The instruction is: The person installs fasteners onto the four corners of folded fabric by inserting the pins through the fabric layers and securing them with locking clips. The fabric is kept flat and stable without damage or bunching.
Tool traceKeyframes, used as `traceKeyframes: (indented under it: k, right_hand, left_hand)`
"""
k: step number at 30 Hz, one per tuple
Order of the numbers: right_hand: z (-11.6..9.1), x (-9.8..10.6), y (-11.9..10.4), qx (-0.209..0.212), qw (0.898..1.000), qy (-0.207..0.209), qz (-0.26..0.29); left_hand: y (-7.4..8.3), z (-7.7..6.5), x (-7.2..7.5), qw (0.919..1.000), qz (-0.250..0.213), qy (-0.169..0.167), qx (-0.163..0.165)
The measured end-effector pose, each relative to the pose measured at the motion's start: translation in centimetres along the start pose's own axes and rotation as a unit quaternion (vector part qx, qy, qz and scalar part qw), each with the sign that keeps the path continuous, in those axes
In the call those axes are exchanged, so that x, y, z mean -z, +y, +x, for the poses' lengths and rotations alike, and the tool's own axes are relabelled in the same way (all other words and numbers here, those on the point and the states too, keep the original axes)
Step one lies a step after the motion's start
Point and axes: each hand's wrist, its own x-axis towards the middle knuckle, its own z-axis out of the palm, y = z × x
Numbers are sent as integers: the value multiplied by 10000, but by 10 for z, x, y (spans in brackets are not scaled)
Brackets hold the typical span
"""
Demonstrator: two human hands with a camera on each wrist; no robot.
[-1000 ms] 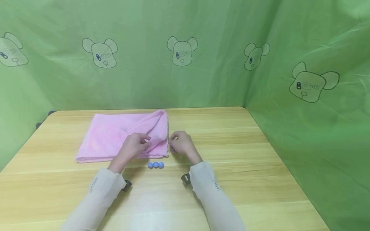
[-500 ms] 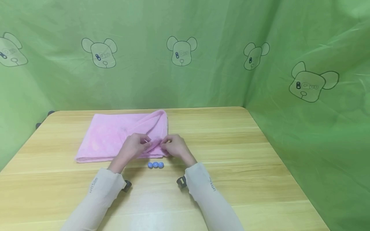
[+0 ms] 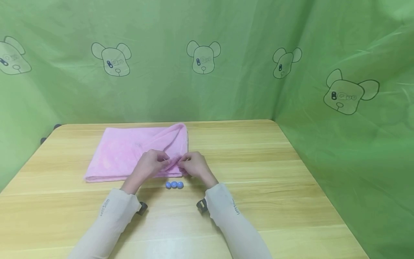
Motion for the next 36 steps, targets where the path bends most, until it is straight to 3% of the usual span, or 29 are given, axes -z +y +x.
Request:
traceKeyframes:
  k: [8, 19, 31, 36]
  right_hand:
    - [1, -1, 0, -56, 9999, 56, 129]
    - [1, -1, -1, -9, 9999, -10, 156]
    - [3, -1, 3, 17, 9995, -1, 313]
    - [4, -2, 3, 66, 9992, 17, 405]
  left_hand:
    - [1, -1, 2, 9997, -12, -220, 54]
    - [0, -2, 0, 9998, 107, 129, -113]
    - [3, -1, -6, 9998, -142, 22, 116]
    - [4, -1, -7, 9996, -273, 88, -14]
